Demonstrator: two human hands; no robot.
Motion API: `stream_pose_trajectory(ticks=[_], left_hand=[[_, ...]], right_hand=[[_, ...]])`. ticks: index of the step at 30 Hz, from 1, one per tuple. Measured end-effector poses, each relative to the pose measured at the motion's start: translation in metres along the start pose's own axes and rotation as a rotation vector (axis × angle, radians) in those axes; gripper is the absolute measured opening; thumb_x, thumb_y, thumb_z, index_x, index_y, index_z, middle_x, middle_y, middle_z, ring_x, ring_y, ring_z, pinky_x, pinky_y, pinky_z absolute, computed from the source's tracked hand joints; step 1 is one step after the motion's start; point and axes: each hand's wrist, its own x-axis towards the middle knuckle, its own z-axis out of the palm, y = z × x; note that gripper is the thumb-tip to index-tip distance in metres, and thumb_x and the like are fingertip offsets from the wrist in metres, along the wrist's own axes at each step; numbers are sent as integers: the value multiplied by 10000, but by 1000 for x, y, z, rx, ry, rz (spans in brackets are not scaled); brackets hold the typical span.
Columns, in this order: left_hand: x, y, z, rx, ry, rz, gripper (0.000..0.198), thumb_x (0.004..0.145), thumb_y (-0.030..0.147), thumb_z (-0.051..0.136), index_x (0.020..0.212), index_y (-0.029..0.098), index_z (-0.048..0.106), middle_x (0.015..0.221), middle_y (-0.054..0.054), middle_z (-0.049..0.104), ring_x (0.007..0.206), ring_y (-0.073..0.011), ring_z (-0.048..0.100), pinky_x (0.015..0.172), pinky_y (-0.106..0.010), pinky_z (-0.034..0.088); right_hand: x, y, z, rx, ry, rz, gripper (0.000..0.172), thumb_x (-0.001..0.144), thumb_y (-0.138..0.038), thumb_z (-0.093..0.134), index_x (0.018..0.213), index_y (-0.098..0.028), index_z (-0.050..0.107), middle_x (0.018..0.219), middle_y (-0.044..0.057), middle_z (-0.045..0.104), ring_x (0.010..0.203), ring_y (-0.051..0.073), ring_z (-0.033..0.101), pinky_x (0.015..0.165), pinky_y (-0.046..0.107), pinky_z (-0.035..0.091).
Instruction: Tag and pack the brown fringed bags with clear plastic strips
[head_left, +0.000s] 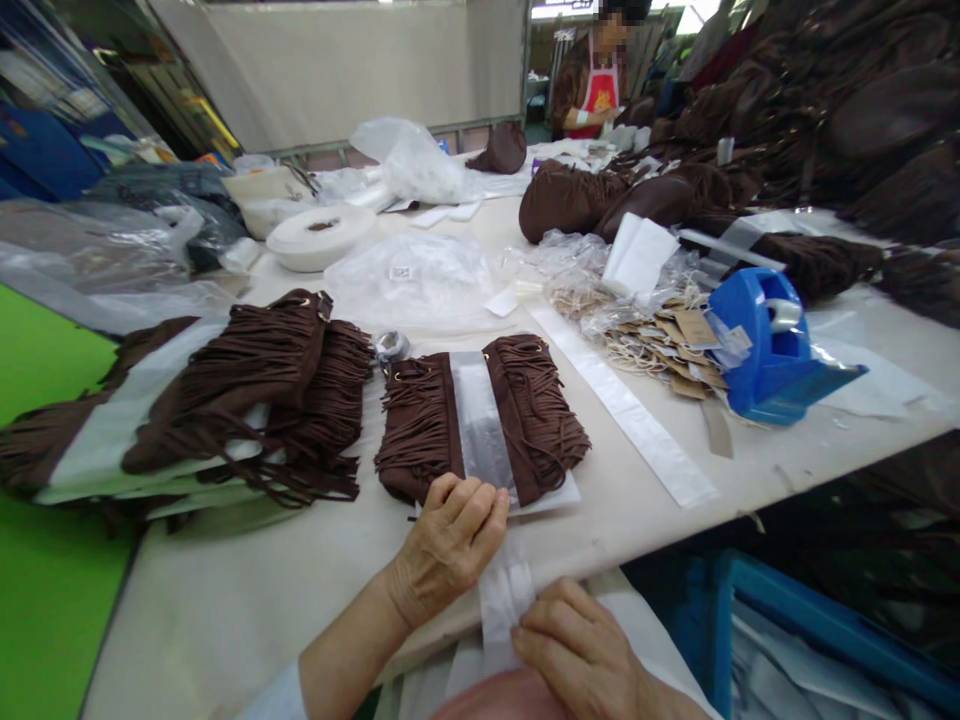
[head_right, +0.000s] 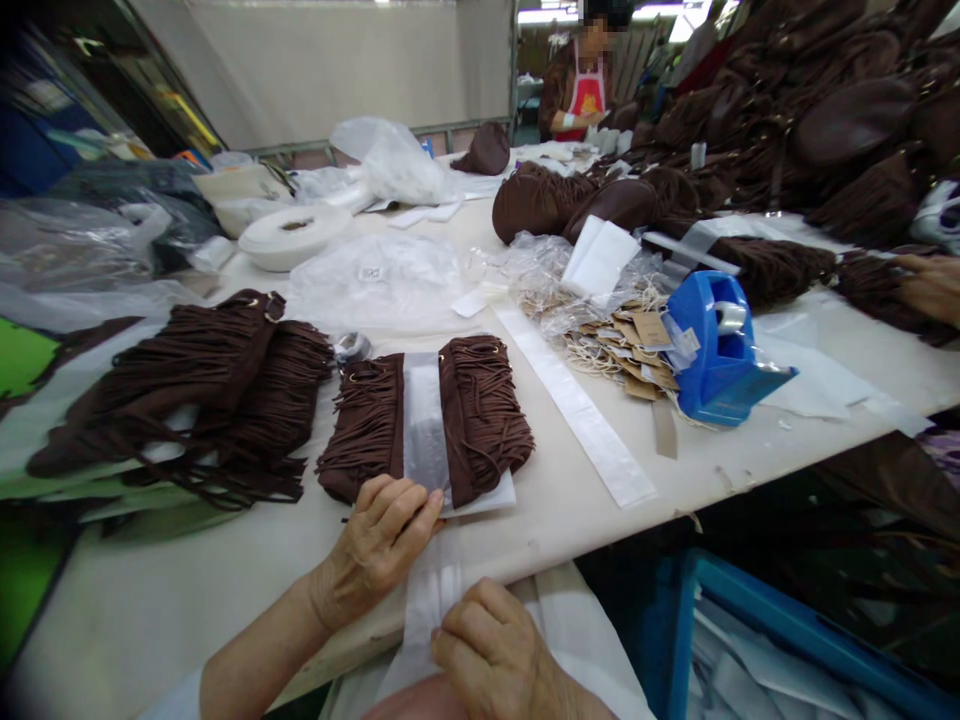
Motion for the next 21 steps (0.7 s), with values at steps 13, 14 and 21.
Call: stream_pose_trajectory(ticks=[13, 14, 21], left_hand=[[0, -1, -4, -83, -19, 0, 227, 870, 48, 400, 1010, 52, 579, 954, -115, 558, 918, -224, 509, 819, -403, 404], [1, -1, -4, -87, -21, 2, 232, 874, 48, 387, 998, 54, 583, 953, -116, 559, 917, -222, 511, 819, -401, 403], [1, 1, 2, -153, 30, -57, 177, 860, 48, 435, 920, 75, 600, 882, -86, 568, 871, -193, 509, 793, -360, 411]], right_hand=[[14, -2, -11, -24, -28, -46, 288, 934, -120, 340, 815, -99, 601, 648, 74, 598, 592, 145, 447, 516, 267, 402], [16, -2, -13, -22, -36, -45, 286, 933, -117, 343, 816, -99, 603, 652, 74, 601, 596, 146, 452, 520, 268, 404], [44, -4, -31, -56, -104, -60, 333, 948, -165, 329, 794, -107, 618, 632, 69, 582, 609, 154, 466, 539, 275, 411]])
